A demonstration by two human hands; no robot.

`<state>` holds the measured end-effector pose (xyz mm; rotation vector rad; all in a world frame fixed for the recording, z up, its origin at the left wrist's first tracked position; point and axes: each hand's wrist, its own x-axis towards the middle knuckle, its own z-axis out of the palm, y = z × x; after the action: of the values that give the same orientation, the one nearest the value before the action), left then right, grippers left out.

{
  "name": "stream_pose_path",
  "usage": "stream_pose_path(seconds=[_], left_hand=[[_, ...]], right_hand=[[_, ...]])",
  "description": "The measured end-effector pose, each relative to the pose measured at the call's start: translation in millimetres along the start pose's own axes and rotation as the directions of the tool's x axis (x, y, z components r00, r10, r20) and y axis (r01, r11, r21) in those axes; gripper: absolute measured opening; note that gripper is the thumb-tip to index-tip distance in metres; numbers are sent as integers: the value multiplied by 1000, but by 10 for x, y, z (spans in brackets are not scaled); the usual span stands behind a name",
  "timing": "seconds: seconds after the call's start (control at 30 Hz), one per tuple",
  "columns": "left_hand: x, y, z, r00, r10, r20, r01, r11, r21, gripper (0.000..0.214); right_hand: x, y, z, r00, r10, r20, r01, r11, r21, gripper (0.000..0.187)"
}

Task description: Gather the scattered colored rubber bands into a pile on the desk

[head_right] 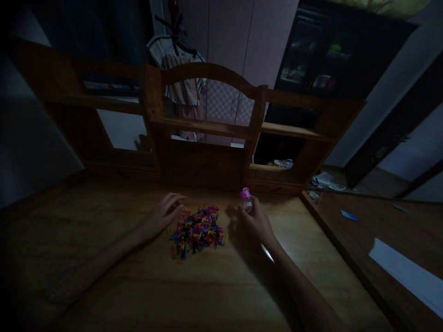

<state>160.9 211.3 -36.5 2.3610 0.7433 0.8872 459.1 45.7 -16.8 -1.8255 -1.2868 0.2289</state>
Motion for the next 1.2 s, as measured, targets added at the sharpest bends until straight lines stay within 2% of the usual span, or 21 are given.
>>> stream_pose_path(seconds=[0.07, 0.2, 0.33, 0.47, 0.6, 0.9, 1.07, 1.2], left_hand=[[-28, 37, -7, 998, 30, 50, -31, 999, 24, 35], [-40, 82, -36, 995, 53, 83, -60, 995, 85, 35], [-51, 101, -54, 990, 49, 129, -63, 993, 104, 34], [-63, 110, -62, 988, 46, 146, -59, 994, 88, 33], [-52, 99, -76, 990, 49, 129, -60, 995, 80, 33], [-39, 53, -99, 993, 50, 109, -61, 993, 103, 32], [-24, 8, -102, 998, 12, 53, -18, 994, 110, 32], [-20, 11, -100, 998, 8, 67, -16, 994, 110, 33]], right_hand=[[-13, 29, 26, 1000, 1, -2, -1, 999, -37, 50], [-16, 87, 64, 1000, -3, -28, 3, 1000, 8, 56], [-12, 93, 57, 998, 45, -53, -44, 999, 28, 59], [-23, 49, 37, 995, 22, -100, -26, 999, -36, 58], [-48, -8, 34, 996, -11, -89, 6, 999, -54, 52], [-3, -22, -45, 995, 39, -92, -35, 999, 35, 51], [11, -100, -110, 991, 22, -132, -27, 999, -36, 49], [19, -47, -112, 995, 12, -95, -17, 998, -52, 46]])
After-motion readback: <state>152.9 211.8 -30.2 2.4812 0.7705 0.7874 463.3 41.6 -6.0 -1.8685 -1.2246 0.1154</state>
